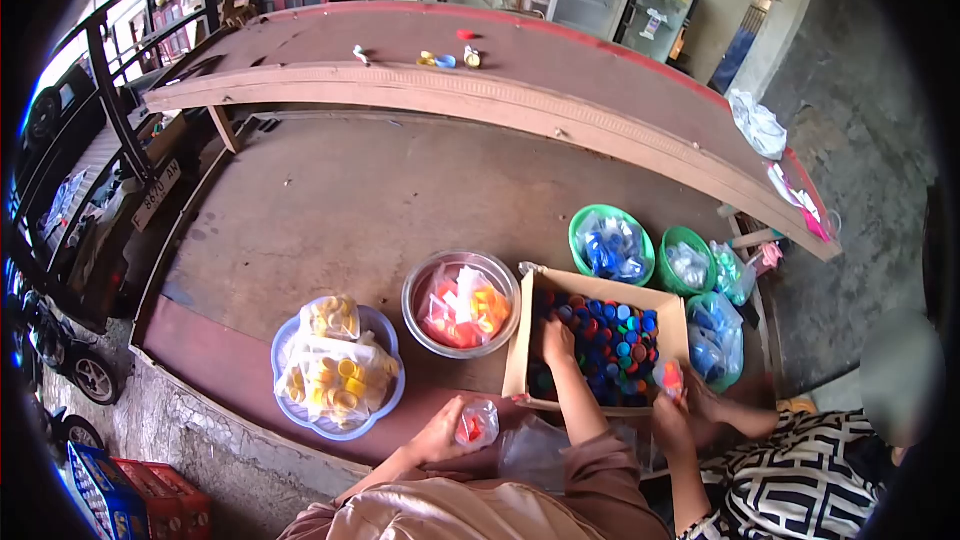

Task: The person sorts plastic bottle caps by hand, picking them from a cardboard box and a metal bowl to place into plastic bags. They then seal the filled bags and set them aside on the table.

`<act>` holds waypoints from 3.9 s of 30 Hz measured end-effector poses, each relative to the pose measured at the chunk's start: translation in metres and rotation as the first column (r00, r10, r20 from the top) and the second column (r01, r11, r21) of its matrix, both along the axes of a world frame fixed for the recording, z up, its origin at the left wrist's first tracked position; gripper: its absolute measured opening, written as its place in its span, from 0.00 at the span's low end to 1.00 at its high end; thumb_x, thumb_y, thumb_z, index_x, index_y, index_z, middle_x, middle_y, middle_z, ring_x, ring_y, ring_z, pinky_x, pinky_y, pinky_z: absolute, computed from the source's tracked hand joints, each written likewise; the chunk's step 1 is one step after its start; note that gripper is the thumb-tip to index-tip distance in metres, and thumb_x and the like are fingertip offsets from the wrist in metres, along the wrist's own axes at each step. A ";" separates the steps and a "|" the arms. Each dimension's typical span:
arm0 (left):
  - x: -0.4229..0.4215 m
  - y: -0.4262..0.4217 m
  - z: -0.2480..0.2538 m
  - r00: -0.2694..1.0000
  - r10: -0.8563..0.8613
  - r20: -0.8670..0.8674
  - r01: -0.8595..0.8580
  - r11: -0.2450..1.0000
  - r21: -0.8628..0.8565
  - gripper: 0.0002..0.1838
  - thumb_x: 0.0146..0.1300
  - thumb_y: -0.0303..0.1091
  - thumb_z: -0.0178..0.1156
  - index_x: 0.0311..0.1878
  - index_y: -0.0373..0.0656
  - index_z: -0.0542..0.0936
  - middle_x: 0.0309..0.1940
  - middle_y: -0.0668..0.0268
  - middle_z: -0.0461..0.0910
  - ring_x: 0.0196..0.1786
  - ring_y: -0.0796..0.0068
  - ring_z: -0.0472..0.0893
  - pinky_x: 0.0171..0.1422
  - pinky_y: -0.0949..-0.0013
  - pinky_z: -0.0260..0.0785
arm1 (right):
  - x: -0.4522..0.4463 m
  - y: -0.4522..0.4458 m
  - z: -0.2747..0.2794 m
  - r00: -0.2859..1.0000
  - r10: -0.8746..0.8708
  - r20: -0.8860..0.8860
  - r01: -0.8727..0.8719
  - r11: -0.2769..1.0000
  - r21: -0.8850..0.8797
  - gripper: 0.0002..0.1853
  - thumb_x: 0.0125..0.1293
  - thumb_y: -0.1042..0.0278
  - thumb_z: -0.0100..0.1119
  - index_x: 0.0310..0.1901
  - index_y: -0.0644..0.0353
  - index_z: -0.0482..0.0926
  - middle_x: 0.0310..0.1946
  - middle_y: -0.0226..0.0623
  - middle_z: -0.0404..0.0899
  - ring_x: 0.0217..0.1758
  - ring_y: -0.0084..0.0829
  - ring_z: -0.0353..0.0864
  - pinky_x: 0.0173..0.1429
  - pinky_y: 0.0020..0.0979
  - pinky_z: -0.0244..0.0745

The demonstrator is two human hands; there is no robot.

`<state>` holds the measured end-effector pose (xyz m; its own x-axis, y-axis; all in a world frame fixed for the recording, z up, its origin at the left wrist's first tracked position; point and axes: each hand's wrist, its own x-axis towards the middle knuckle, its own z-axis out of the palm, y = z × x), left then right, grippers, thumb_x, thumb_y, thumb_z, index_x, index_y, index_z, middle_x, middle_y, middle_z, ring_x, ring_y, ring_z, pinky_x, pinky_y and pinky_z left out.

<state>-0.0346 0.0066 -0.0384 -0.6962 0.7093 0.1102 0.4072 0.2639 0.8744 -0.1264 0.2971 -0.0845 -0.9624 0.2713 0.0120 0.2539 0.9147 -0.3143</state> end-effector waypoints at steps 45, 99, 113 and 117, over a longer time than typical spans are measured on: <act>0.012 -0.003 0.003 0.999 0.027 -0.025 -0.026 0.999 0.043 0.41 0.42 0.36 0.72 0.58 0.37 0.61 0.54 0.53 0.68 0.58 0.54 0.69 0.61 0.61 0.63 | 0.069 0.086 0.001 0.957 -0.289 0.015 0.184 0.570 -0.801 0.14 0.56 0.58 0.54 0.35 0.62 0.77 0.29 0.36 0.78 0.27 0.27 0.80 0.38 0.28 0.73; 0.023 -0.002 0.006 0.995 0.103 -0.005 -0.103 0.992 0.072 0.37 0.39 0.32 0.74 0.52 0.40 0.64 0.46 0.53 0.72 0.49 0.54 0.75 0.52 0.58 0.68 | -0.002 0.055 0.051 0.976 -0.106 0.189 0.062 0.973 0.224 0.20 0.52 0.62 0.59 0.48 0.58 0.77 0.51 0.41 0.74 0.54 0.43 0.73 0.58 0.48 0.64; 0.000 0.003 -0.004 0.998 0.060 -0.020 -0.057 0.991 0.123 0.37 0.39 0.30 0.73 0.52 0.40 0.63 0.44 0.53 0.73 0.46 0.53 0.75 0.49 0.58 0.68 | 0.001 0.088 0.033 0.984 -0.175 0.044 0.171 0.981 0.090 0.24 0.53 0.51 0.60 0.51 0.49 0.74 0.49 0.41 0.74 0.52 0.47 0.73 0.51 0.43 0.72; 0.001 0.003 -0.008 0.998 0.033 -0.051 -0.024 0.988 0.154 0.37 0.39 0.29 0.73 0.53 0.40 0.63 0.45 0.53 0.73 0.47 0.52 0.75 0.50 0.57 0.68 | 0.010 0.116 -0.007 0.930 -0.367 -0.038 0.369 0.924 0.100 0.25 0.52 0.50 0.62 0.51 0.48 0.72 0.53 0.44 0.67 0.55 0.49 0.67 0.53 0.48 0.69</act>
